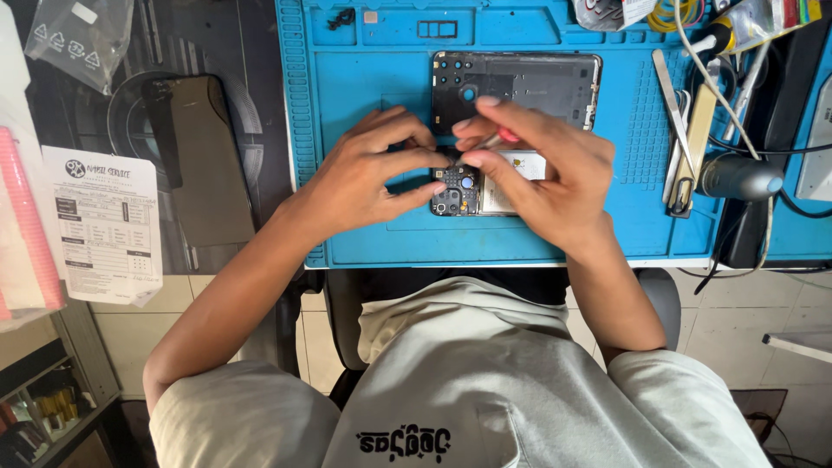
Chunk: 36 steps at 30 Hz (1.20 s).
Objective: The person disassembles a smartphone on a blue workbench, using a screwdriver to remove screws and a plastic pry tool to separate the screen. They lift the motherboard and battery assembly, then reposition components within the phone chassis.
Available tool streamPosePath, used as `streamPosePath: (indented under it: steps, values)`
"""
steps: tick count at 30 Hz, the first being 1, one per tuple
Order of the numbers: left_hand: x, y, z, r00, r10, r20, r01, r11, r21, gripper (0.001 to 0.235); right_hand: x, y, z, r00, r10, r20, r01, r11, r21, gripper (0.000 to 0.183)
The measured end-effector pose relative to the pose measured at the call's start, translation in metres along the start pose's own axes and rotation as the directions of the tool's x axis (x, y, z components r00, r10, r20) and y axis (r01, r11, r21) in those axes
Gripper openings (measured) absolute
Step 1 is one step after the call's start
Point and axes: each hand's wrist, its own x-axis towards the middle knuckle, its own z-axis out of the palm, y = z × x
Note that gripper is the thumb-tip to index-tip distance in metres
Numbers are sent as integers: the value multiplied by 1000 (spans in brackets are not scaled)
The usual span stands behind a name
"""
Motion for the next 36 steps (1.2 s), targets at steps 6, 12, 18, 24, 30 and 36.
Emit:
streamPosePath:
  steps: [6, 12, 18, 24, 30, 36]
  values:
    - [1, 1, 1, 998, 32, -51, -33, 999, -37, 19, -9, 2, -1, 999, 30, -45, -21, 981, 191, 45]
    - [0, 2, 1, 998, 26, -54, -29, 998, -58, 14, -20, 9, 0, 992, 19, -124, 8, 976, 217, 43]
    - [1, 2, 1, 998, 15, -65, -19, 998, -58, 12, -37, 15, -2, 978, 107, -182, -60, 968, 245, 44]
    - [2, 1, 1, 997, 2, -78, -6, 999, -52, 11, -46, 19, -2, 985, 146, -90, -129, 976, 177, 45]
    - [1, -1, 3, 996, 1, -93, -7, 998, -61, 12, -45, 19, -1, 986, 139, -94, -120, 975, 189, 45]
    - [2, -1, 4, 995, -32, -92, 23, 995, -92, 13, -38, 13, -1, 994, 63, -91, -57, 996, 69, 43]
